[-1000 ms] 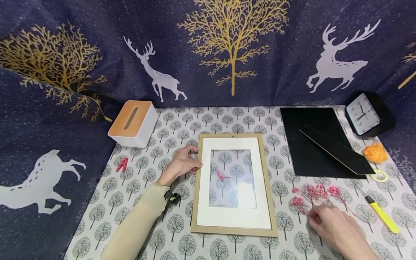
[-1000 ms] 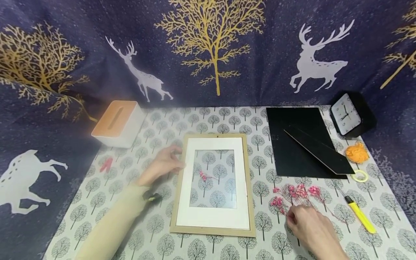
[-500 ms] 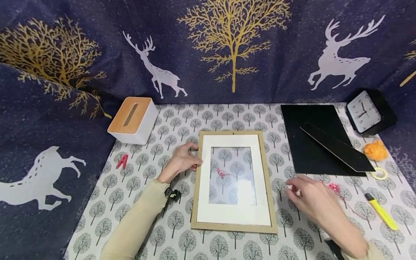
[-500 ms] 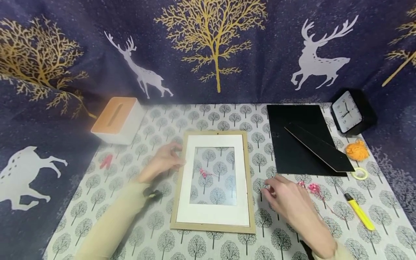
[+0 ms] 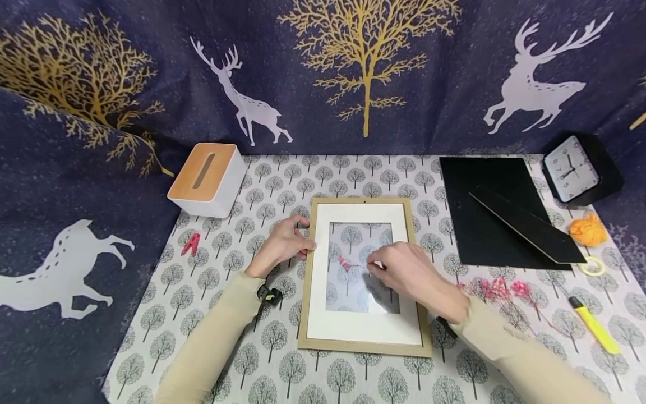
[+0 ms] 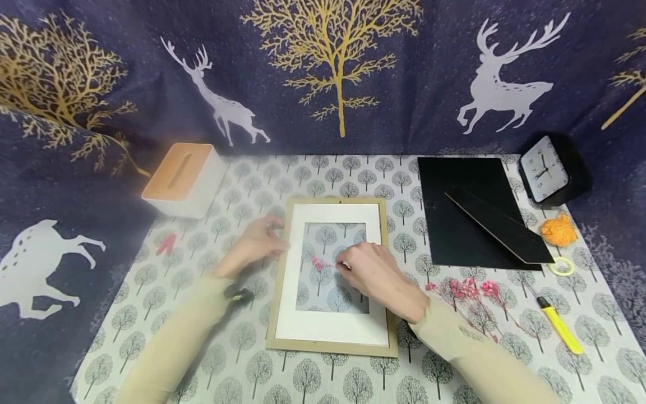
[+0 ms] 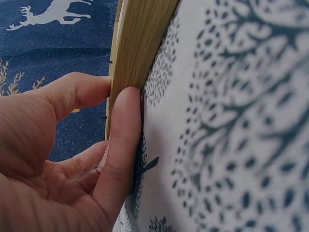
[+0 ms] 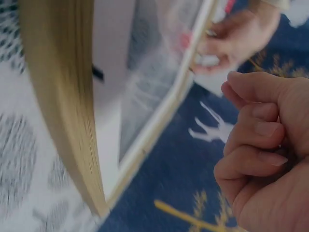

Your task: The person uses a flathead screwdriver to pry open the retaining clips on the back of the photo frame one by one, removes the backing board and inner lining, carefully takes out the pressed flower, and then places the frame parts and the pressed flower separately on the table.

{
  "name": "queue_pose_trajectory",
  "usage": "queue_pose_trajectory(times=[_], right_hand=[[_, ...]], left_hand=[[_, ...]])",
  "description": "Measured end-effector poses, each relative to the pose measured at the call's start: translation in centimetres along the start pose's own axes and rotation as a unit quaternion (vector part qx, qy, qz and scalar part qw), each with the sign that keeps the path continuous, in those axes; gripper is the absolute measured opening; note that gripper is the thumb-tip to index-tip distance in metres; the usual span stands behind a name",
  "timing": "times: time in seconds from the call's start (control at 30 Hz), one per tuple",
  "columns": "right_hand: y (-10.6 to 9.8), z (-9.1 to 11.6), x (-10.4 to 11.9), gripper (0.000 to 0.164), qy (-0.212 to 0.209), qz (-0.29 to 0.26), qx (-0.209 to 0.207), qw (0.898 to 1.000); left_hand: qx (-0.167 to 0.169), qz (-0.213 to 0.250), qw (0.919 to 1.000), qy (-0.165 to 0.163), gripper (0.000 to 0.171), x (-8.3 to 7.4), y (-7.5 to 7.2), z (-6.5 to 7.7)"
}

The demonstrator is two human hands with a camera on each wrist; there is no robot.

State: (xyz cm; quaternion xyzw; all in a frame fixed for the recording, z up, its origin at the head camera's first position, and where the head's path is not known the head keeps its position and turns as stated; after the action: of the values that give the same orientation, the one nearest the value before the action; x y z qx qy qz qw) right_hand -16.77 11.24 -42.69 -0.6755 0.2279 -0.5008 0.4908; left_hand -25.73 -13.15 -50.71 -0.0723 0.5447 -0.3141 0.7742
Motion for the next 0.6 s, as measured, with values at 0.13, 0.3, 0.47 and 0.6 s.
queue_pose_trajectory(times=[0.13, 0.3, 0.47, 0.6], right_hand=[[1.8, -2.0, 0.2, 0.006, 0.000, 0.014, 0.035, 0.999], [3.3, -3.4, 0.3, 0.006, 0.011, 0.029, 0.070, 0.997], [4.1, -3.9, 0.7, 0.007, 0.006, 0.057, 0.080, 0.995], [4.5, -4.1, 0.8, 0.013, 0.004, 0.068, 0.080, 0.994]], left_hand=[[0.005, -0.008, 0.9999, 0.006, 0.065, -0.1, -0.1, 0.0], [0.010, -0.004, 0.9999, 0.008, 0.066, -0.3, -0.1, -0.1], [0.011, -0.004, 0.9999, 0.000, 0.065, -0.2, -0.1, -0.2], [0.007, -0.004, 1.0000, -0.006, 0.064, 0.0, -0.2, -0.2]])
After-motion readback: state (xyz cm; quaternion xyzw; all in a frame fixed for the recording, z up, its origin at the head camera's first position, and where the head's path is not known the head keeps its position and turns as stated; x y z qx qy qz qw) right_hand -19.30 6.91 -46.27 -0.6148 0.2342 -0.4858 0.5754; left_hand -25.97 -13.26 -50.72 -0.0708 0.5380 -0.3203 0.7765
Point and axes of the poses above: each hand's wrist, its own z-axis away from the middle knuckle, its own y-axis out of the palm, x = y × z, the point moved 7 cm from there along -z, towards the middle knuckle, and after that the axes turned 5 degrees about y, right-handed, at the moved point
